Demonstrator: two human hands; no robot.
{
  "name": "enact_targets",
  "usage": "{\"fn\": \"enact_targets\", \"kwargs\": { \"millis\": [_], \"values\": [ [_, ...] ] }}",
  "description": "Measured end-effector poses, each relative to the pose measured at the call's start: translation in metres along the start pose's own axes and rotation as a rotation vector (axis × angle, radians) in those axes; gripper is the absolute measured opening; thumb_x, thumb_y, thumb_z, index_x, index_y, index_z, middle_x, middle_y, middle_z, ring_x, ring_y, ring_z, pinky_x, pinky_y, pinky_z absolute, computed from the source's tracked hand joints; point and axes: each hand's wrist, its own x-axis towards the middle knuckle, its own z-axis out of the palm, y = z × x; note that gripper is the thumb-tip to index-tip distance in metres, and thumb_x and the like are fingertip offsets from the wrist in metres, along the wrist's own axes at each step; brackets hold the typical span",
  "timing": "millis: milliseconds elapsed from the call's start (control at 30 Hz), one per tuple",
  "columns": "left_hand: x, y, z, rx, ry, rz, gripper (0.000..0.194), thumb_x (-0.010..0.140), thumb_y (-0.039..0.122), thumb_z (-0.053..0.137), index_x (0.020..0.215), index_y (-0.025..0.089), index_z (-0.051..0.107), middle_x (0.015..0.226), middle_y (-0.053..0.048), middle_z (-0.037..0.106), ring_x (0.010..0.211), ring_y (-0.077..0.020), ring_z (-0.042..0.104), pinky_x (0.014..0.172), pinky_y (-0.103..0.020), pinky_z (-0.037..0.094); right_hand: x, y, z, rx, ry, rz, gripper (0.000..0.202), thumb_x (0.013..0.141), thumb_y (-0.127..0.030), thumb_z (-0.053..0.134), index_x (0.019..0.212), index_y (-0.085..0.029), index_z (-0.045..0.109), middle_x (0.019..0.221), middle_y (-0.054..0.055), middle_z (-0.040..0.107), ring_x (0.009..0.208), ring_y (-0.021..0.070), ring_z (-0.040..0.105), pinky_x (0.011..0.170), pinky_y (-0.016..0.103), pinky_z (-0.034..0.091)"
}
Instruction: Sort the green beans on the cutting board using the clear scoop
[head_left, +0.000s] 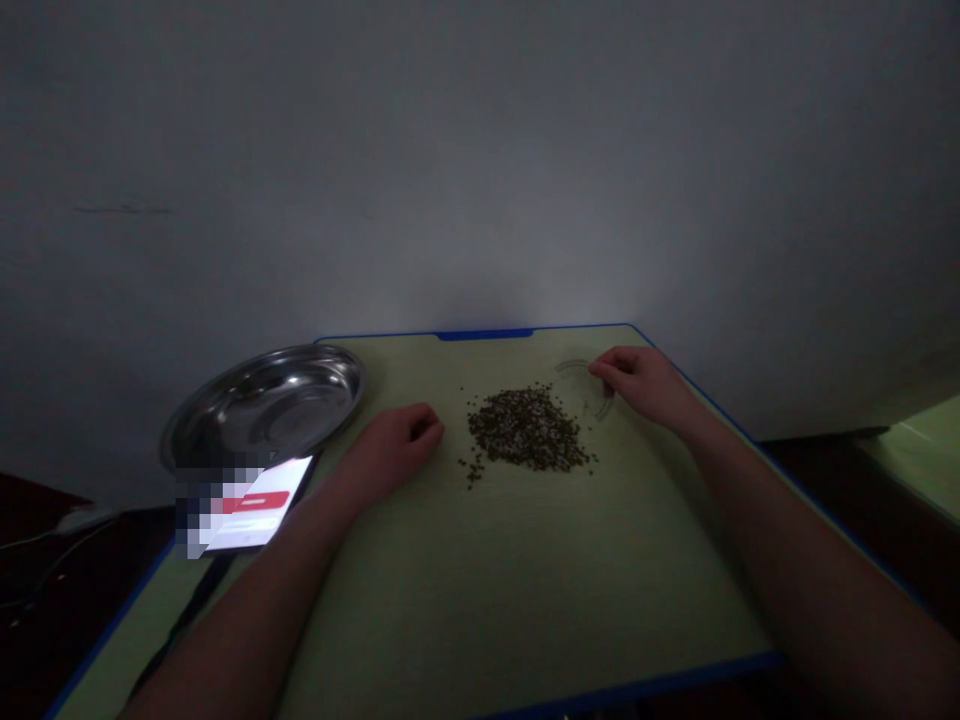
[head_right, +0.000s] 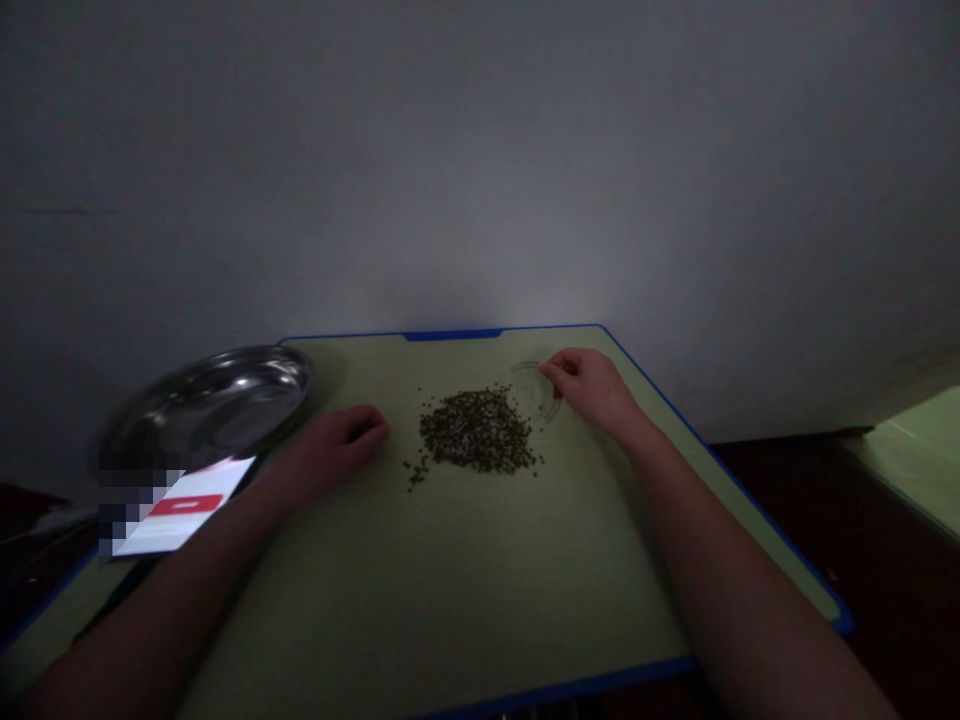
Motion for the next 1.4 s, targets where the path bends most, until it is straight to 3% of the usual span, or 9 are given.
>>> {"fn": "enact_targets", "kwargs": {
  "millis": [233, 600, 767, 967, 1233, 1400],
  "values": [
    [0.001, -0.002, 0.002, 0.015, 0.013, 0.010, 0.027, 0.084, 0.037, 0.041, 0.076, 0.018, 0.059, 0.073, -0.003, 0.064, 0.064, -0.0169, 0.055, 0.060, -0.029, 0.038, -0.020, -0.031, 0.022, 0.080, -0.245, -0.218, 0.029, 0.088, -0.039, 0.052, 0.079, -0.018, 0.068, 0.066, 0.002, 0.064, 0.059, 0.0146, 0.053, 0.057, 0.028, 0.037],
    [0.001, -0.004, 0.003, 0.013, 0.017, 0.019, 0.027, 0.084, 0.037, 0.042, 0.076, 0.018, 0.059, 0.072, -0.003, 0.063, 0.064, -0.0170, 0.055, 0.059, -0.030, 0.037, -0.033, -0.048, 0.034, -0.067, -0.268, -0.353, 0.022, 0.093, -0.031, 0.054, 0.086, -0.019, 0.071, 0.077, 0.003, 0.071, 0.066, 0.0153, 0.059, 0.062, 0.028, 0.039],
    [0.001, -0.004, 0.003, 0.008, 0.011, 0.015, 0.026, 0.084, 0.036, 0.042, 0.076, 0.018, 0.059, 0.072, -0.003, 0.063, 0.064, -0.0167, 0.054, 0.060, -0.030, 0.038, -0.037, -0.054, 0.036, -0.080, -0.322, -0.403, 0.021, 0.093, -0.030, 0.055, 0.085, -0.020, 0.072, 0.073, 0.002, 0.069, 0.063, 0.0138, 0.057, 0.060, 0.027, 0.038],
    [0.002, -0.008, 0.005, 0.012, 0.022, 0.015, 0.026, 0.084, 0.037, 0.042, 0.077, 0.018, 0.059, 0.073, -0.003, 0.064, 0.065, -0.0168, 0.055, 0.059, -0.029, 0.038, -0.036, -0.054, 0.035, -0.061, -0.278, -0.402, 0.020, 0.093, -0.030, 0.057, 0.085, -0.020, 0.072, 0.073, 0.001, 0.069, 0.063, 0.0135, 0.058, 0.061, 0.027, 0.039],
    [-0.001, -0.002, 0.003, -0.015, 0.035, 0.001, 0.023, 0.084, 0.037, 0.045, 0.078, 0.019, 0.058, 0.071, -0.001, 0.062, 0.062, -0.0149, 0.053, 0.058, -0.028, 0.038, -0.039, -0.059, 0.035, -0.041, -0.413, -0.430, 0.020, 0.092, -0.031, 0.057, 0.086, -0.021, 0.073, 0.075, 0.001, 0.071, 0.065, 0.0132, 0.059, 0.062, 0.026, 0.039],
    [0.000, -0.004, 0.004, -0.049, 0.055, -0.004, 0.015, 0.080, 0.034, 0.051, 0.079, 0.019, 0.054, 0.071, -0.001, 0.061, 0.061, -0.0144, 0.052, 0.056, -0.027, 0.038, -0.038, -0.057, 0.033, -0.035, -0.398, -0.403, 0.022, 0.093, -0.032, 0.055, 0.088, -0.020, 0.073, 0.074, 0.001, 0.070, 0.063, 0.0130, 0.058, 0.060, 0.025, 0.038]
  ]
}}
